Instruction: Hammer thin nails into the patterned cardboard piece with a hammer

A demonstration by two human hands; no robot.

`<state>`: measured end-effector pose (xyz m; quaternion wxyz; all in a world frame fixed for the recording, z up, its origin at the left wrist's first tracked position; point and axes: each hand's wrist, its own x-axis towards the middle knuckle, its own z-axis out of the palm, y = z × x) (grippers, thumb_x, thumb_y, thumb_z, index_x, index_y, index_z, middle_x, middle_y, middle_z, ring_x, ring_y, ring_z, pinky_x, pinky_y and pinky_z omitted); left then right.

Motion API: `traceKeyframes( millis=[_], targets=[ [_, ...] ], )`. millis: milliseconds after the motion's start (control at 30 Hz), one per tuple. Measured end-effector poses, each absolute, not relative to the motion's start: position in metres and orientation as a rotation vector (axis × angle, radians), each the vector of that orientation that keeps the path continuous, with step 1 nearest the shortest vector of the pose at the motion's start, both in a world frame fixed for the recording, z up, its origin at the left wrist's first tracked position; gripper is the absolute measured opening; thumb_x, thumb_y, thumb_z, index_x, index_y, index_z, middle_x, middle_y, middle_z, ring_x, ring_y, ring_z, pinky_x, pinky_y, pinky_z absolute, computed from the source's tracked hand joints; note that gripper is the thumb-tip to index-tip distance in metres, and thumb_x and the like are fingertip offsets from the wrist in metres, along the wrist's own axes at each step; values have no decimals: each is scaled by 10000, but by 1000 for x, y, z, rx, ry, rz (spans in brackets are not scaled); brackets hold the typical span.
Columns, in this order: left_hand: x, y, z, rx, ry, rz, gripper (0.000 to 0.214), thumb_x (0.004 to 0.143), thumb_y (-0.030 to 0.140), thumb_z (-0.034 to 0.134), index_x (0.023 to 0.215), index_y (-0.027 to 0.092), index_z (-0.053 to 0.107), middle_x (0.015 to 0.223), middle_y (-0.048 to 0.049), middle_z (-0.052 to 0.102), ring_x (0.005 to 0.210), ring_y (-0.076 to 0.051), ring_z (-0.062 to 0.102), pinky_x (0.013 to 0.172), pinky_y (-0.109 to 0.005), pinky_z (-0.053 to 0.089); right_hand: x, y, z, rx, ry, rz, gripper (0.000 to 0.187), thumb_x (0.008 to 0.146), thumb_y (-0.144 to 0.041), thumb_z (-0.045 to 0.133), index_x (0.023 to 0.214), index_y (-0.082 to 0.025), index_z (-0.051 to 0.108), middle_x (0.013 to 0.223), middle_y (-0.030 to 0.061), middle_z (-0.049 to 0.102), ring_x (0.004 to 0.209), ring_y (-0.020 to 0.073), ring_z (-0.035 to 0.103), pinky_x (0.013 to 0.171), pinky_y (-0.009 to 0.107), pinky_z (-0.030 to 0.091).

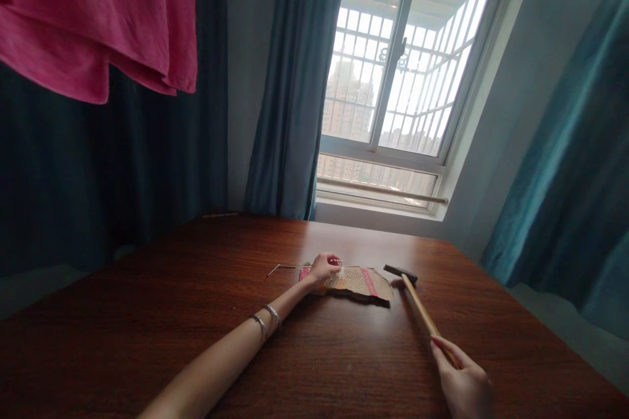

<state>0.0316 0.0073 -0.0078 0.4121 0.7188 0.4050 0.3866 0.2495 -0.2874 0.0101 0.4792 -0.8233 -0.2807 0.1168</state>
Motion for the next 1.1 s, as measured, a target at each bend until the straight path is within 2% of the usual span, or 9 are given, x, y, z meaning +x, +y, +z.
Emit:
traceKeyframes(
  millis=[400, 667, 833, 967, 1100],
  targets=[
    [32, 13, -15, 1838, 1031, 977, 306, 585, 164, 619, 887, 121, 654, 779, -37, 675, 743, -146, 613, 629, -213, 454, 246, -286, 6, -2071, -788, 246, 331, 649, -472, 549, 847, -268, 717, 789, 83, 710, 775, 285, 632, 671, 337, 451],
    [31, 7, -9, 1865, 1022, 979, 307, 588, 181, 622, 887, 117, 653, 751, -39, 663, 727, -149, 607, 630, -219, 453, 247, -285, 2, -2056, -828, 214, 454, 661, -481, 529, 1026, -244, 658, 840, 77, 706, 756, 274, 630, 664, 330, 456],
    [30, 3, -5, 1847, 1000, 963, 330, 588, 188, 630, 912, 123, 637, 756, -36, 655, 720, -146, 602, 623, -220, 457, 242, -291, 5, -2190, -936, 150, 496, 737, -486, 436, 1133, -238, 601, 855, 118, 673, 754, 285, 620, 651, 355, 452],
    [27, 4, -1, 1804, 932, 957, 430, 568, 122, 613, 998, 110, 600, 803, -56, 651, 746, -149, 599, 621, -216, 458, 240, -294, 0, -2243, -999, 27, 470, 768, -462, 399, 1133, -248, 603, 851, 123, 626, 703, 253, 614, 622, 342, 455],
    [17, 11, 9, 1781, 912, 983, 471, 581, 71, 534, 1050, 92, 578, 826, -77, 644, 735, -145, 595, 610, -218, 456, 243, -293, -8, -2243, -1029, -23, 463, 772, -443, 412, 1138, -232, 602, 787, 111, 604, 704, 244, 603, 662, 341, 462]
  ],
)
